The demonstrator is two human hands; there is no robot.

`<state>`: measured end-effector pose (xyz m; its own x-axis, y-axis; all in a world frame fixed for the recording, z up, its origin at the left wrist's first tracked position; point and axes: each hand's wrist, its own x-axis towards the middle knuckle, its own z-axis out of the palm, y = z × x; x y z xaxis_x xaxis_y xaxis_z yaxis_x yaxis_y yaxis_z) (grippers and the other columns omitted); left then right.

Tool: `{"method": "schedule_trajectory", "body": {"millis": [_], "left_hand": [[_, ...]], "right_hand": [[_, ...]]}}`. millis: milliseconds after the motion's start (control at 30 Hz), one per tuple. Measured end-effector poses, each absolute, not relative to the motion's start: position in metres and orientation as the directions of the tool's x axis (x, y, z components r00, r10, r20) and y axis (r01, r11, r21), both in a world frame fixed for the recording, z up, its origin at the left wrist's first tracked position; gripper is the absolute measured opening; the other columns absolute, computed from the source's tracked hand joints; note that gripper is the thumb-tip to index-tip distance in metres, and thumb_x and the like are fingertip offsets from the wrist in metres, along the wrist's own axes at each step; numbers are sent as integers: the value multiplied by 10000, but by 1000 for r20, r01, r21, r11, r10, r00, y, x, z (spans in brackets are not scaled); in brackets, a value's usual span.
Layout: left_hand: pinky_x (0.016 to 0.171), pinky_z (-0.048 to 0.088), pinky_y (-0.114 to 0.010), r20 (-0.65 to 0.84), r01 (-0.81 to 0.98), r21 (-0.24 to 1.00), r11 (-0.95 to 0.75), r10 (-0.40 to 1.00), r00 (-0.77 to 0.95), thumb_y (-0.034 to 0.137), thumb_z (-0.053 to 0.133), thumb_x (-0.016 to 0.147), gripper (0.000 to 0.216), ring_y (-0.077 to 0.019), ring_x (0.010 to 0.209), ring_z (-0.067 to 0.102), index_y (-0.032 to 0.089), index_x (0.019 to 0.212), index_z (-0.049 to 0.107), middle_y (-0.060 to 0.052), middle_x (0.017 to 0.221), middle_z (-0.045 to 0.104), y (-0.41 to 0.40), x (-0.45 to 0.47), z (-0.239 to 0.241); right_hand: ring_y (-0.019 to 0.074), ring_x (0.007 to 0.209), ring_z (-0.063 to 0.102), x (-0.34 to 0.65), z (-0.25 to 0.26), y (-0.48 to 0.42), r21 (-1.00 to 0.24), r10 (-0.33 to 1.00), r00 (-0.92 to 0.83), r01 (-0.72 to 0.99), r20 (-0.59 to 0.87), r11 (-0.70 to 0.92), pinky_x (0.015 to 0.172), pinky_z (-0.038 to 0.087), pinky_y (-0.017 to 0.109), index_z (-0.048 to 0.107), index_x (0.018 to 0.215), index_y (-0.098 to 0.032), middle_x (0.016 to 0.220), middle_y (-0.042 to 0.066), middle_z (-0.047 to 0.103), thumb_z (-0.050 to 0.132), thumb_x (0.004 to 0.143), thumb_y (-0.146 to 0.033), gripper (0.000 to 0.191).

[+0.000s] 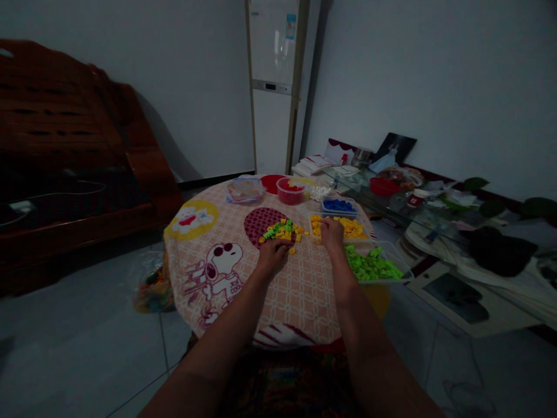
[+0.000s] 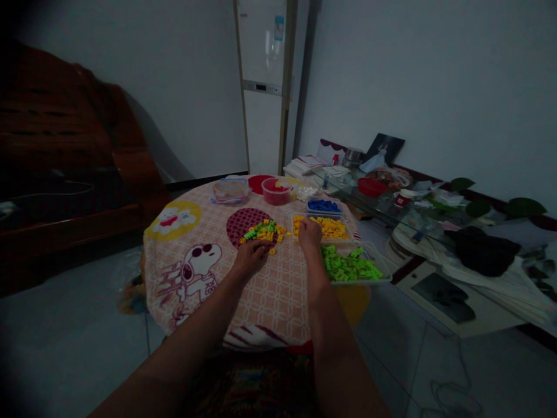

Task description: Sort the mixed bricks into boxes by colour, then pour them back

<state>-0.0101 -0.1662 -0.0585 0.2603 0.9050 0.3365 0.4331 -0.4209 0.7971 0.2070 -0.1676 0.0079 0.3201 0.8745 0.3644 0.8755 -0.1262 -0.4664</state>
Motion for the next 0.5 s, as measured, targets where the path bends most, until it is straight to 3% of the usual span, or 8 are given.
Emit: {"method": "schedule_trajectory", "body": {"millis": [200, 367, 500], "left_hand": [[925, 551, -319, 341, 445, 786, -429, 902, 266, 132, 533, 801, 342, -200, 937, 725, 188, 1000, 805, -59, 1023, 798, -167, -11, -57], [907, 555, -313, 332, 440, 795, -418, 906, 261, 130, 526, 803, 351, -195, 921, 725, 190, 1009, 803, -55, 1022, 798, -168, -11, -55], [934, 546, -309, 332, 424, 804, -416, 907, 260, 119, 525, 804, 342, -190, 936, 724, 189, 987, 805, -48, 1020, 801, -169, -11, -55]], "right_hand": [[183, 962, 693, 164, -15, -199, -477, 919, 270, 873, 289, -106, 805, 452, 237, 731, 1119, -198, 1059, 83, 767, 451, 981, -226, 314], [195, 1026, 695, 146, -25, -197, -355, 958, 242, 918, 157, -174, 849, 464, 261, 657, 1240, -232, 1129, 87, 751, 458, 1006, -282, 311], [235, 1052, 705, 140, -24, -183, -279, 957, 278, 928, 77, -247, 849, 488, 299, 632, 1272, -184, 1151, 144, 739, 514, 997, -373, 354]]}}
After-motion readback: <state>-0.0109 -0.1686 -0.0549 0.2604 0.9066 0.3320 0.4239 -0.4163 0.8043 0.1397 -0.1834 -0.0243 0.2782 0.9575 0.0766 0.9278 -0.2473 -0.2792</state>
